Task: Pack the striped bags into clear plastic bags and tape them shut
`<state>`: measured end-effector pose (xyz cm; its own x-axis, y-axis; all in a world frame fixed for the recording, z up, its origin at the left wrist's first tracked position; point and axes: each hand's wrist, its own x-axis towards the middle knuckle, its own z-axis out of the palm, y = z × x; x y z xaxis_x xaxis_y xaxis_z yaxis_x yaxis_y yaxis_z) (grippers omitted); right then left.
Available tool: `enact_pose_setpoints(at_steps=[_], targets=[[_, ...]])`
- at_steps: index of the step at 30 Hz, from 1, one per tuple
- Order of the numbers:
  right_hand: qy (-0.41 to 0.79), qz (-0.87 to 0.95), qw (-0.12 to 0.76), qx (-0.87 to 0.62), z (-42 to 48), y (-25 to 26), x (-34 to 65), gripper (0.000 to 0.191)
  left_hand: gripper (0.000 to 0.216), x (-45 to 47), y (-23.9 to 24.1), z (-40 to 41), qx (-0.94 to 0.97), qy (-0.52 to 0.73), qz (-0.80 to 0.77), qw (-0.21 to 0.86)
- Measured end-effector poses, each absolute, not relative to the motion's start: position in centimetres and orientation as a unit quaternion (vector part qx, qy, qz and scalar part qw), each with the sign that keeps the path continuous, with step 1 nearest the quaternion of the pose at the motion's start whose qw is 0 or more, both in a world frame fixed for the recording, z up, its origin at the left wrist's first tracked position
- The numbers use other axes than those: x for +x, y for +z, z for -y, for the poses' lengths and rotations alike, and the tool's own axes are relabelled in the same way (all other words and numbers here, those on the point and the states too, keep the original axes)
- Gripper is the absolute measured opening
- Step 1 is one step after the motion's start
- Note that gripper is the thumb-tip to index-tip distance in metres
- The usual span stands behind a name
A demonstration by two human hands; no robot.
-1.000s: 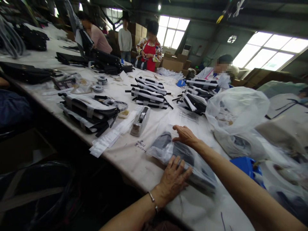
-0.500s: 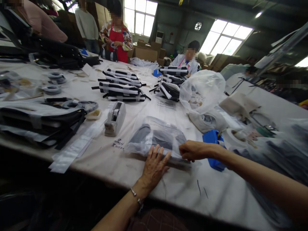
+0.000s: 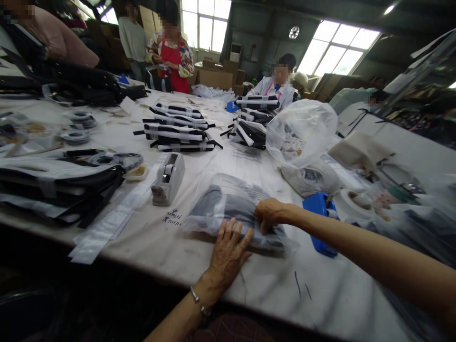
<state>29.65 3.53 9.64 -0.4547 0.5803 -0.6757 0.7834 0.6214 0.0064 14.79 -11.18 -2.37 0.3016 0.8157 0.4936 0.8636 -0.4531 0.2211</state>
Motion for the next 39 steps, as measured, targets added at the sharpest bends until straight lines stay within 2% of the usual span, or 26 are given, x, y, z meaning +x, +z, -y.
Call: enact_pose_setpoints(at_steps=[6, 12, 14, 17, 19, 21, 26, 39], targets=[[-0.143, -0.846, 0.264, 0.441, -3.3, 9.0, 30.9, 0.028, 0.063, 16.9, -1.1, 11.3, -0.841, -0.272, 0.465, 0.054], [-0.214, -0.813, 0.112, 0.529, -2.8, 9.1, 33.9, 0.03, 0.052, 17.8, -1.1, 10.0, -0.862, -0.239, 0.445, 0.045], [-0.343, -0.757, 0.013, 0.557, -1.6, 9.3, 35.6, 0.038, 0.05, 17.7, -1.0, 9.7, -0.86, -0.246, 0.446, 0.037], [-0.64, -0.55, -0.132, 0.52, 1.9, 9.0, 37.9, 0.053, 0.05, 17.3, -0.9, 9.8, -0.857, -0.262, 0.444, 0.019], [-0.77, -0.424, -0.171, 0.446, 4.6, 8.2, 38.9, 0.053, 0.049, 17.1, -0.8, 10.0, -0.854, -0.268, 0.446, 0.004], [-0.832, -0.329, -0.203, 0.397, 6.7, 7.0, 39.3, 0.046, 0.046, 17.0, -0.9, 10.0, -0.853, -0.273, 0.446, -0.006], [-0.84, -0.22, -0.258, 0.424, 7.6, 4.6, 39.2, 0.041, 0.04, 16.9, -0.6, 10.0, -0.852, -0.272, 0.446, -0.011], [-0.754, -0.335, -0.188, 0.533, 6.6, 4.5, 38.2, 0.064, 0.045, 17.2, -0.4, 10.0, -0.861, -0.244, 0.446, -0.002]])
